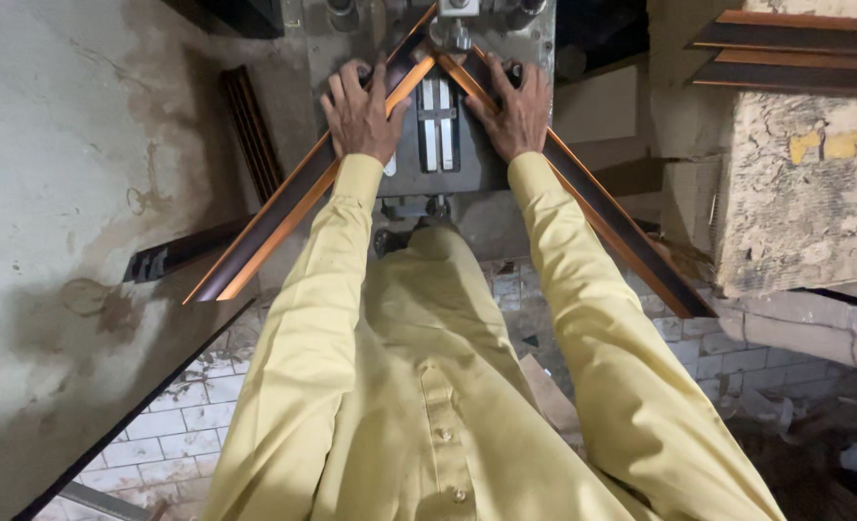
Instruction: The person assembles picture frames by joining two wooden strips at a corner using a metal jig. They repeatedly pick up strips, align them in the jig, press the corner together, and place the assembled frame aside. The person also briefly touches their face during the task.
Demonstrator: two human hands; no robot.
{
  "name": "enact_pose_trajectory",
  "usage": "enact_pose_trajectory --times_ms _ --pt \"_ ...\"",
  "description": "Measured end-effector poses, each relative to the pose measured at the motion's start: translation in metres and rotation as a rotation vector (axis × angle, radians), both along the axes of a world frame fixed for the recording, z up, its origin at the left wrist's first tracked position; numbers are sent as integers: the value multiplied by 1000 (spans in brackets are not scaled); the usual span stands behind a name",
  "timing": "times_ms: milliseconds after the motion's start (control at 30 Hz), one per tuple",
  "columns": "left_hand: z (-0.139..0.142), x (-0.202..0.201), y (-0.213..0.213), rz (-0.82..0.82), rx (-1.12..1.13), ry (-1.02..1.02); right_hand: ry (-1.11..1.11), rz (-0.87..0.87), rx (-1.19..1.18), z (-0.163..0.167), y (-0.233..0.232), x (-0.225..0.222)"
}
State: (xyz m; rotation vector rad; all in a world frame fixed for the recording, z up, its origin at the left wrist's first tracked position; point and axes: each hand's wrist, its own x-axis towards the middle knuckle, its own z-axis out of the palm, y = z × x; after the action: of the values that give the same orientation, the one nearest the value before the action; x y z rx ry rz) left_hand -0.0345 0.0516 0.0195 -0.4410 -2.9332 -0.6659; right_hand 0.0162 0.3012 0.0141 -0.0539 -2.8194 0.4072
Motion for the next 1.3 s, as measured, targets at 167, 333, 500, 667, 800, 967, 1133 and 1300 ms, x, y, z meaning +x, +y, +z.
enact_pose_trajectory --times_ms 167,333,500,667,800,967,1133,1300 --pt "-3 6 -1 -7 30 69 122 -11 55 -4 -2 5" --pt "-8 33 -10 -18 46 117 42 14 -50 -10 -7 33" --pt "-10 45 -11 -11 29 103 34 15 -59 -15 -6 49" --pt "-16 43 -10 -13 3 137 71 12 31 -27 -2 45" --pt "-16 42 -10 -25 -21 118 39 5 60 -31 -1 44" --pt "-15 43 -9 -14 -55 133 86 27 117 -24 -3 45" --pt "-16 44 -9 -20 -58 160 98 61 44 -18 -6 48" --pt "-15 46 -7 5 -59 148 91 50 3 -16 -8 51"
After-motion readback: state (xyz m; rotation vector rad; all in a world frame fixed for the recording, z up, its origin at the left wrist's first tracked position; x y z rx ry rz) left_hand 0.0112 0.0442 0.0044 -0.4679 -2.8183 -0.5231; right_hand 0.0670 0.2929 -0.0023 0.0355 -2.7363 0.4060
